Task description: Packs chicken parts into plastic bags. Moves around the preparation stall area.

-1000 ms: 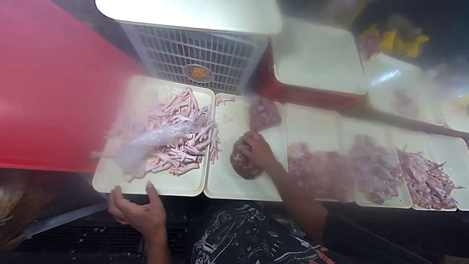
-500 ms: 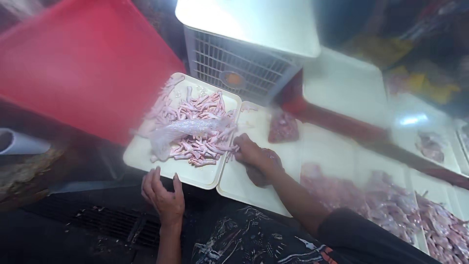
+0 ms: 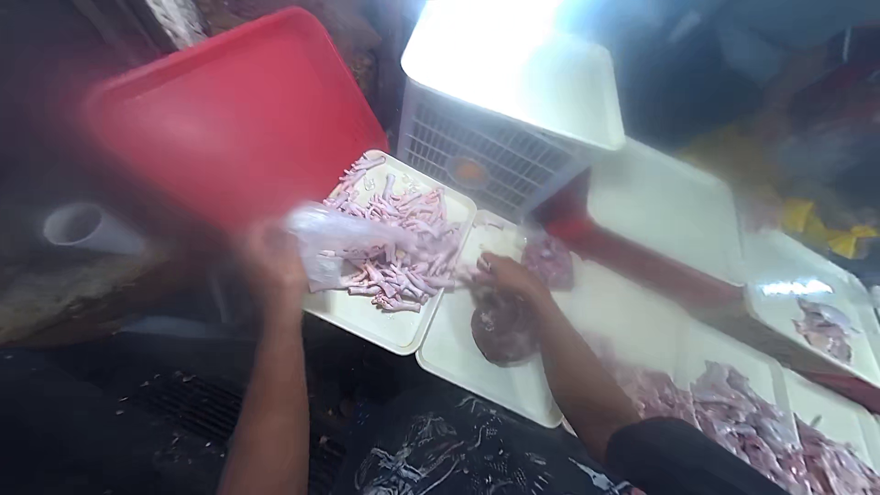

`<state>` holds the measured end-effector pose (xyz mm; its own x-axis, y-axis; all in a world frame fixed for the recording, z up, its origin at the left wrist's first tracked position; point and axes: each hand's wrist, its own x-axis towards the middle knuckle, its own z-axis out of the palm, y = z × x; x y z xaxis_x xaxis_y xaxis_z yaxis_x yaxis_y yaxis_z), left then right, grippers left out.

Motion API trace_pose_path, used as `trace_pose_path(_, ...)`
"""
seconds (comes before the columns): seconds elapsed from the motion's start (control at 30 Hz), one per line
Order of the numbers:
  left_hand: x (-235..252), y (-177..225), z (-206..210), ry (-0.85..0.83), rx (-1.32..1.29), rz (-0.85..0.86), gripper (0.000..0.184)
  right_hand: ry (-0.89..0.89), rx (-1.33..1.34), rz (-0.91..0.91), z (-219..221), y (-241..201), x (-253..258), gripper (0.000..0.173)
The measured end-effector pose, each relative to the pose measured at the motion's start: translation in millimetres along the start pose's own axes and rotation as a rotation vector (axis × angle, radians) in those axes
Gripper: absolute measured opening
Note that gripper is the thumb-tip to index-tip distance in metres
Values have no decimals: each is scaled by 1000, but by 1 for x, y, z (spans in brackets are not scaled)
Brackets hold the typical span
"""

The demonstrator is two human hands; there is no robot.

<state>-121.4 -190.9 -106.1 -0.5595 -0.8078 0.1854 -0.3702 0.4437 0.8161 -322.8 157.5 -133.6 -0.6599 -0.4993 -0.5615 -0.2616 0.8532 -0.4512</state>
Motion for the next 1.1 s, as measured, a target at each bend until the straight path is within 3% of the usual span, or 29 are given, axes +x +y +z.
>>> trace_pose_path(0.07, 14, -3, -10, 145, -88, -92, 35, 179, 324, -80, -2, -15, 2, 54)
trace_pose_path(0.13, 28, -12, -16, 206, -181, -169, 42, 176, 568, -147, -14, -39, -1, 79)
trace_pose_path(0.2, 26, -14, -22, 55, -178, -241, 45, 255, 426, -150, -20, -39, -6, 79)
trace_pose_path(0.27, 11, -19, -22, -203, -62, -224, 51, 333, 118, -143, -20, -15, -13, 55)
trace_pose_path(0.33, -15, -29, -12, -346, 76, -126, 62, 289, -78, -56, -3, 25, -31, 41)
trace_pose_path(0.4, -54, -36, 2, -315, 161, -1, 78, 183, -114, 74, 27, 69, -50, 46)
trace_pose_path(0.47, -97, -38, 22, -168, 184, 91, 86, 169, -121, 145, 57, 91, -74, 49)
trace_pose_path(0.53, -136, -27, 45, -136, 164, 183, 77, 283, -113, 117, 78, 90, -97, 37)
trace_pose_path(0.57, -154, -18, 58, -207, 126, 234, 68, 319, -96, 66, 85, 87, -106, 34)
trace_pose_path(0.63, -184, 3, 87, -483, 12, 377, 51, 361, -4, -116, 98, 85, -123, 34)
trace_pose_path(0.7, -195, 32, 118, -749, -99, 603, 45, 351, 98, -296, 98, 78, -131, 36)
trace_pose_path(0.8, -207, 60, 149, -892, -197, 823, 31, 385, 282, -386, 96, 66, -151, 40)
trace_pose_path(0.87, -202, 69, 154, -890, -258, 833, 15, 443, 453, -350, 96, 64, -157, 34)
trace_pose_path(0.93, -198, 68, 150, -917, -220, 829, 12, 453, 533, -329, 105, 70, -155, 22)
trace_pose_path(0.97, -198, 62, 150, -933, -207, 837, 12, 418, 495, -333, 110, 73, -152, 25)
trace_pose_path(1.03, -202, 53, 147, -978, -234, 830, 15, 296, 293, -378, 113, 73, -145, 48)
trace_pose_path(1.1, -206, 48, 139, -1018, -288, 781, 18, 259, 173, -427, 115, 65, -139, 38)
